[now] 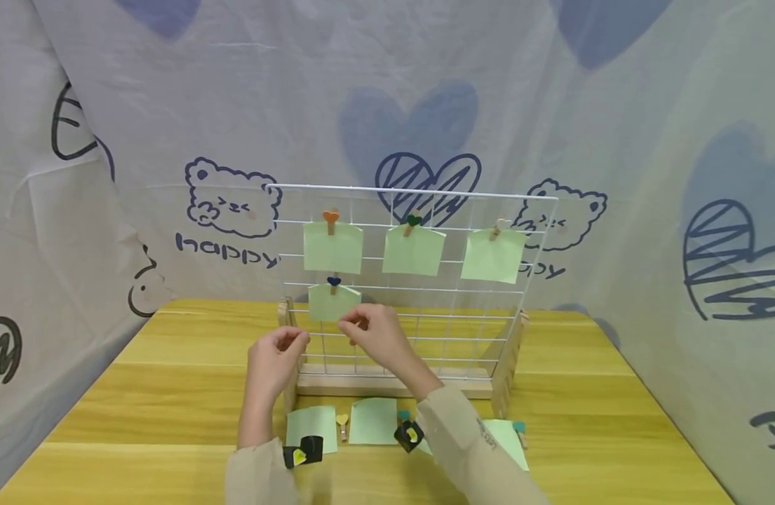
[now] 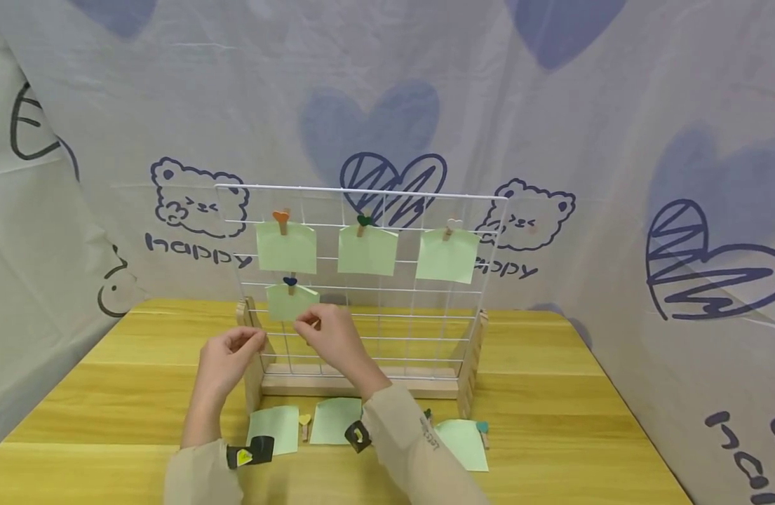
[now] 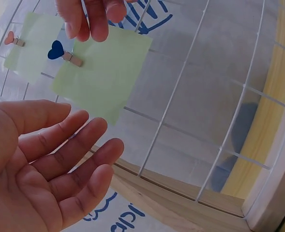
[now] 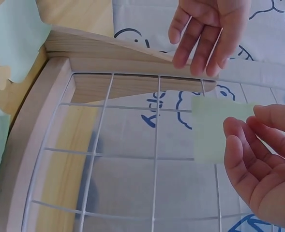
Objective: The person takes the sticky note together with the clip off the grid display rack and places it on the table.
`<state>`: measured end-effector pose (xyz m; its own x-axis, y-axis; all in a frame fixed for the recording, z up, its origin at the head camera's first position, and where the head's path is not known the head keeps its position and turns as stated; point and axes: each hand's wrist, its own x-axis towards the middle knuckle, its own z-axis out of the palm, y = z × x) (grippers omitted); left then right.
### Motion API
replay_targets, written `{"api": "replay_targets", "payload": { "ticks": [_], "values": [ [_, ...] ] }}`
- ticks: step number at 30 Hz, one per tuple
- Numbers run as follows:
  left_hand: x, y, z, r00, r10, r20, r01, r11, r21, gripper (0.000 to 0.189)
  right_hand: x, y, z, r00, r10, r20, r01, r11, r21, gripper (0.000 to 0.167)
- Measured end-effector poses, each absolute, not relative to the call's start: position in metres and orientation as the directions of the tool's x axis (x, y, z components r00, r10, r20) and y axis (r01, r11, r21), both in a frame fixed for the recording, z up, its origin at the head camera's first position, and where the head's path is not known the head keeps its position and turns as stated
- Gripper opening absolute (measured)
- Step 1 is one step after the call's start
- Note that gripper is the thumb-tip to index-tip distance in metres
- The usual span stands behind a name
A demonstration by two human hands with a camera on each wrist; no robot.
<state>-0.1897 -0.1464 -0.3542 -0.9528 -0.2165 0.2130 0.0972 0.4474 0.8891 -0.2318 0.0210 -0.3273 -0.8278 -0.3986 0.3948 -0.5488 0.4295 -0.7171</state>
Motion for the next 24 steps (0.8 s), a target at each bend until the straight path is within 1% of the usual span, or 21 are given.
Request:
{"api": "replay_targets", "payload": {
  "ticks": [13,20,24],
  "values": [
    [-0.198,-0.144,-0.336,-0.931,-0.229,0.286,0.148,0.478,0.866,0.022,-0.238,0.016,-0.314,-0.757,-0.362,0.545,-0.654,0.392,-0.647,0.009],
    [-0.200,-0.145,-0.327,-0.931,-0.229,0.285,0.145,0.485,0.862,0.023,-0.239,0.015,-0.308,-0.740,-0.345,0.576,-0.672,0.401,-0.623,0.008],
    [-0.202,-0.145,-0.323,-0.927,-0.232,0.295,0.149,0.492,0.858,0.022,-0.241,0.014,-0.306,-0.721,-0.344,0.601,-0.692,0.393,-0.606,0.008]
  ]
}}
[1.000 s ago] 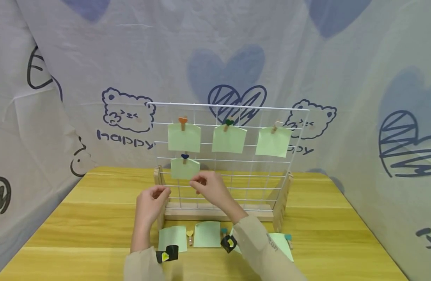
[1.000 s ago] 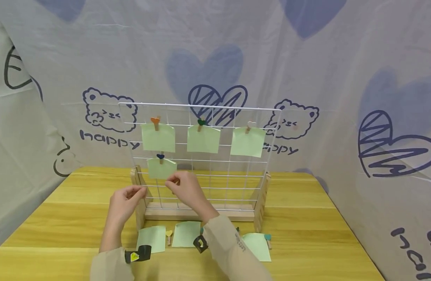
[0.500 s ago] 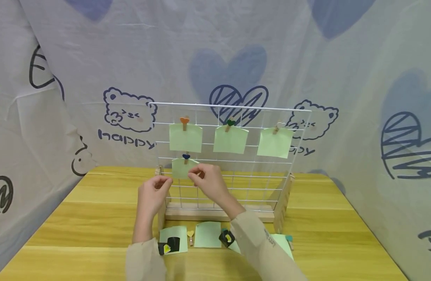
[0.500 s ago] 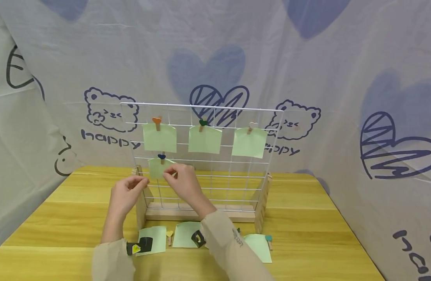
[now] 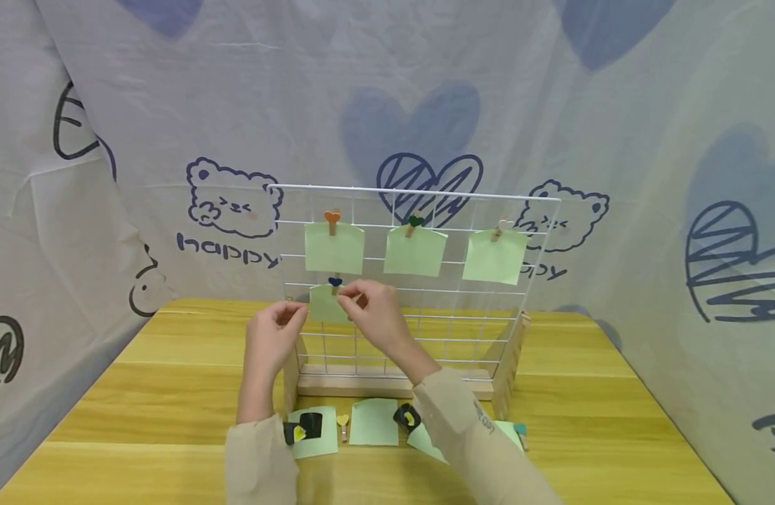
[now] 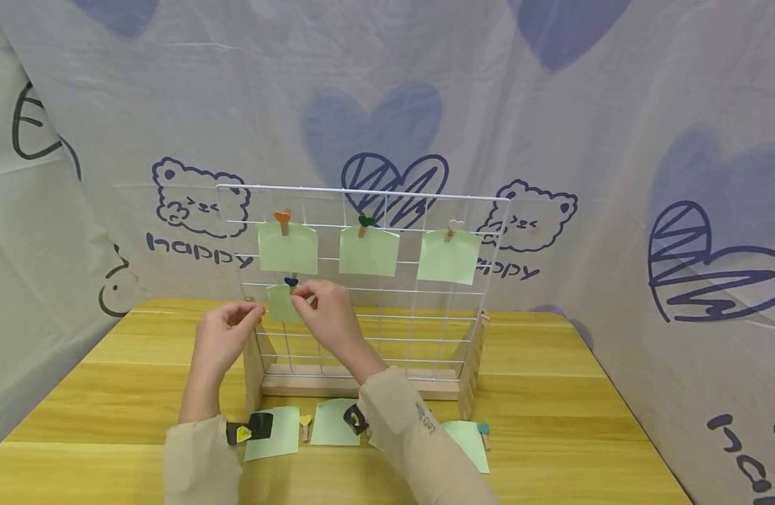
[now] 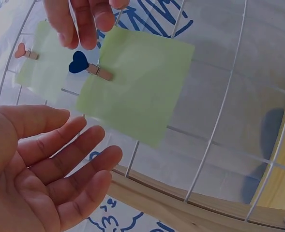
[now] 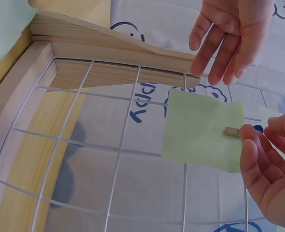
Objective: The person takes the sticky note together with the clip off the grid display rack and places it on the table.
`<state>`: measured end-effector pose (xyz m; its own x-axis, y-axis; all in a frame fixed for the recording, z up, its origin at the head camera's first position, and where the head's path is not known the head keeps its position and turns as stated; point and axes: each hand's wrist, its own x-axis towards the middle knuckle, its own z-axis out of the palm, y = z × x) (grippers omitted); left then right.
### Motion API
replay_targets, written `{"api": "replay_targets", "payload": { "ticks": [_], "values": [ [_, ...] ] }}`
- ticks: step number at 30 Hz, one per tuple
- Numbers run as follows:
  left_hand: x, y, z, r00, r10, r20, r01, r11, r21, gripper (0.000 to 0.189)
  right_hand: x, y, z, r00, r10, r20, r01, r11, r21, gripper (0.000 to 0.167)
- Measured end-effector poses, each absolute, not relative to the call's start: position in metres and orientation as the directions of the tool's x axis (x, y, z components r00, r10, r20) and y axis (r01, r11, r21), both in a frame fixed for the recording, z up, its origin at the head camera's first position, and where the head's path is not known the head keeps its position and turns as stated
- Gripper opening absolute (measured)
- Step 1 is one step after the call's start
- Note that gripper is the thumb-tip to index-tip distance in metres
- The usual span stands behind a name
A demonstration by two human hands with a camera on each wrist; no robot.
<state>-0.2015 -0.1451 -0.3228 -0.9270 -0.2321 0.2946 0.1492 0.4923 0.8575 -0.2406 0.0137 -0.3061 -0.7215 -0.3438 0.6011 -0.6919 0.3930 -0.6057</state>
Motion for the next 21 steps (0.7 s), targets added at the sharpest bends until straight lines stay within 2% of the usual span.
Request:
{"api": "replay_targets", "payload": {
  "ticks": [21],
  "values": [
    [-0.207,-0.147,-0.311,-0.926,-0.222,0.304,0.158,0.504,0.849,0.023,-0.247,0.004,-0.295,-0.652,-0.302,0.696,-0.752,0.377,-0.541,0.007]
  ]
}}
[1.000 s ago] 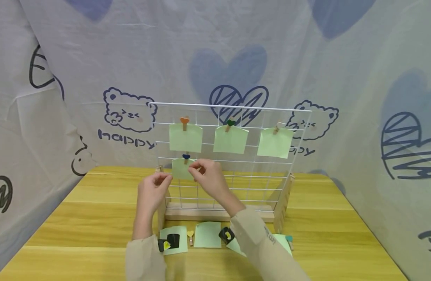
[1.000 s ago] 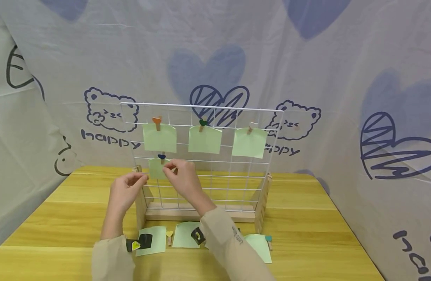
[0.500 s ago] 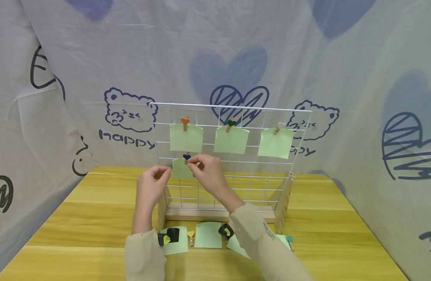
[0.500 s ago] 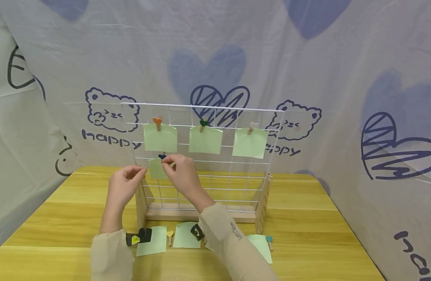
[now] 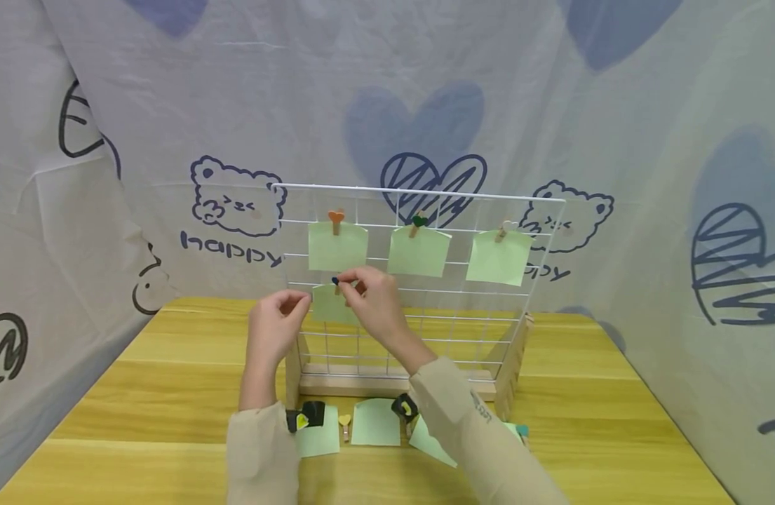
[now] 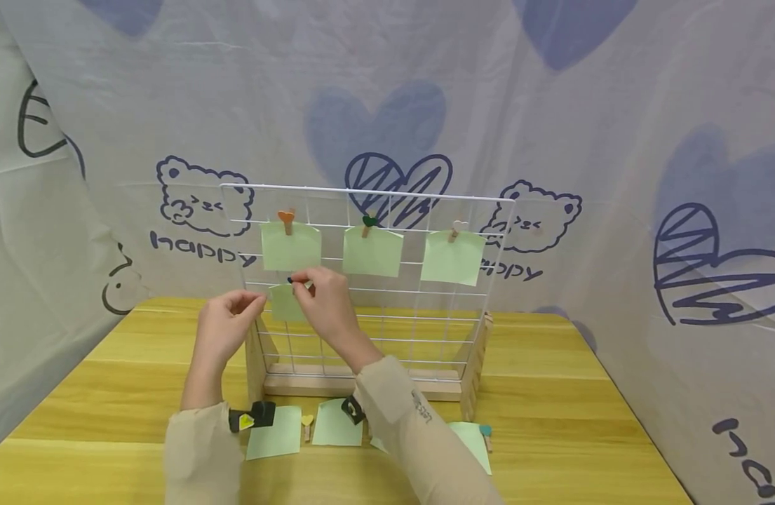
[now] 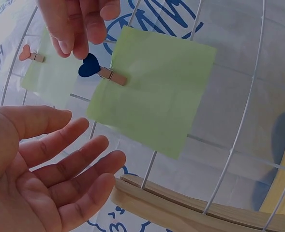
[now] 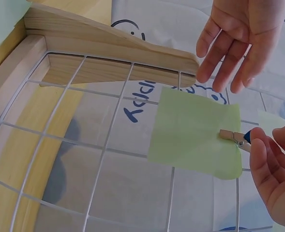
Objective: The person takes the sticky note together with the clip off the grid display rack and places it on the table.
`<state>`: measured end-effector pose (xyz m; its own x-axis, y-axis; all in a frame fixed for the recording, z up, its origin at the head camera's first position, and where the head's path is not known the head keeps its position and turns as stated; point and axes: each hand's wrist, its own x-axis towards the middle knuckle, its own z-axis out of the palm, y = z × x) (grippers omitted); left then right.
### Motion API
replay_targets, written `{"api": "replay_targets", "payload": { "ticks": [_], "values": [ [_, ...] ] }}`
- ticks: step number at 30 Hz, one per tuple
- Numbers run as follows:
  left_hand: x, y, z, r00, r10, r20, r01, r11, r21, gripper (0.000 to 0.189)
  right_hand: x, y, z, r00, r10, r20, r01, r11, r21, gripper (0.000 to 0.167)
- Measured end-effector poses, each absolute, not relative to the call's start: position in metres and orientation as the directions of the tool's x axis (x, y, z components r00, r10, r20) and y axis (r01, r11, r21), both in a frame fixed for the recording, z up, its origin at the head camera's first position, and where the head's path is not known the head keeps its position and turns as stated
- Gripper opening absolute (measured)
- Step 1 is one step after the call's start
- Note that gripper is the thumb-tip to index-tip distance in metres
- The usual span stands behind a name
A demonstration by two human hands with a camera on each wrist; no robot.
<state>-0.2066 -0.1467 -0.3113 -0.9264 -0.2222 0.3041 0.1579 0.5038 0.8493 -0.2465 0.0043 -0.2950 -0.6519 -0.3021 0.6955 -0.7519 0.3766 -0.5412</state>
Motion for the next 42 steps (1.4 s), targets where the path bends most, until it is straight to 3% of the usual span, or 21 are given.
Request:
{"api": "replay_targets", "payload": {
  "ticks": [16,30,42],
  "values": [
    [-0.213,-0.145,-0.308,-0.918,-0.210,0.336,0.186,0.520,0.833,0.023,-0.249,0.000,-0.290,-0.621,-0.301,0.723,-0.775,0.377,-0.508,0.008],
    [-0.219,-0.140,-0.312,-0.925,-0.216,0.314,0.198,0.431,0.880,0.021,-0.248,-0.001,-0.289,-0.570,-0.371,0.733,-0.782,0.518,-0.346,0.010],
    [-0.220,-0.140,-0.313,-0.920,-0.212,0.328,0.217,0.422,0.880,0.024,-0.251,-0.003,-0.290,-0.587,-0.391,0.709,-0.730,0.634,-0.256,0.011]
  ]
}}
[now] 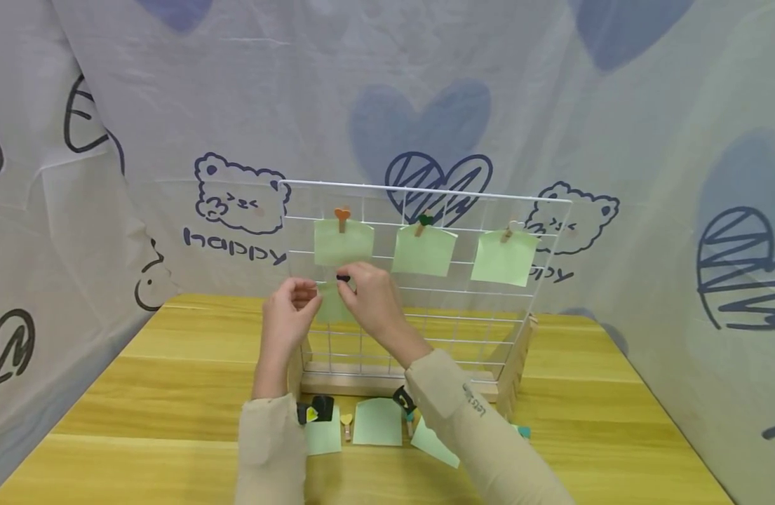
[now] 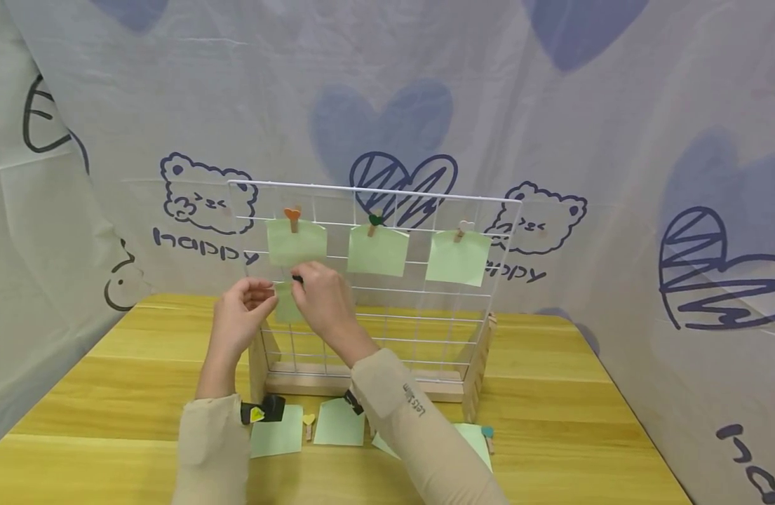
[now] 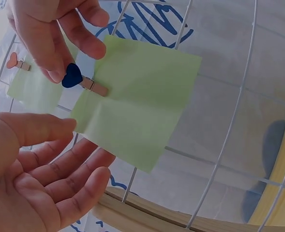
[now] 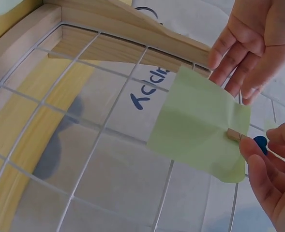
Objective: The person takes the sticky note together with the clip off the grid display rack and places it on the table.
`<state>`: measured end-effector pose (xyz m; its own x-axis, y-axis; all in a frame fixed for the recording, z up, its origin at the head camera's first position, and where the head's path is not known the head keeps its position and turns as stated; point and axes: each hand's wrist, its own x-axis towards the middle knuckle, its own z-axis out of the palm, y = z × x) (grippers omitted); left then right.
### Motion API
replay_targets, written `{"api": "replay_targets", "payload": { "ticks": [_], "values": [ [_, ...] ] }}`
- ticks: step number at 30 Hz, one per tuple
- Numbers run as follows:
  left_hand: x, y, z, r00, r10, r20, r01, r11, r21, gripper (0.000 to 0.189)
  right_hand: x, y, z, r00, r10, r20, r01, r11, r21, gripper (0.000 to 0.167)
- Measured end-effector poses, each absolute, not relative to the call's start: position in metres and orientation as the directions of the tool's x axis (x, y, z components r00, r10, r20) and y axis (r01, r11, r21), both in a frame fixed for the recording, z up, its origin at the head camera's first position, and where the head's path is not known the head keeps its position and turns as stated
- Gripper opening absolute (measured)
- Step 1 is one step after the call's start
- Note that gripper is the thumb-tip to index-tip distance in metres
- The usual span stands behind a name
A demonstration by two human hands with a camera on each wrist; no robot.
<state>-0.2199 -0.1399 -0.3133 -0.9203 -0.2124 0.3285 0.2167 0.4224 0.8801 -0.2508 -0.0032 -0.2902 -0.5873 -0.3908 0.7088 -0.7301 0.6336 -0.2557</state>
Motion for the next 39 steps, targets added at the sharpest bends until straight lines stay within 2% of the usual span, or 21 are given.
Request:
{"api": "replay_targets", "payload": {
  "ticks": [12,19,32,39],
  "values": [
    [-0.2232,-0.1378,-0.3147,-0.918,-0.234,0.320,0.197,0.432,0.880,0.025,-0.2502,-0.0058,-0.2872,-0.586,-0.431,0.687,-0.686,0.715,-0.137,0.016],
    [-0.2238,-0.1367,-0.3159,-0.918,-0.238,0.317,0.190,0.436,0.880,0.026,-0.2512,-0.0062,-0.2870,-0.586,-0.433,0.685,-0.689,0.711,-0.141,0.014],
    [-0.2230,-0.1344,-0.3139,-0.935,-0.254,0.248,0.146,0.363,0.920,0.034,-0.2498,-0.0067,-0.2886,-0.587,-0.427,0.688,-0.685,0.715,-0.142,0.014],
    [-0.2232,-0.1331,-0.3141,-0.932,-0.254,0.259,0.148,0.386,0.910,0.033,-0.2500,-0.0067,-0.2900,-0.582,-0.411,0.701,-0.689,0.707,-0.158,0.013]
  ]
}}
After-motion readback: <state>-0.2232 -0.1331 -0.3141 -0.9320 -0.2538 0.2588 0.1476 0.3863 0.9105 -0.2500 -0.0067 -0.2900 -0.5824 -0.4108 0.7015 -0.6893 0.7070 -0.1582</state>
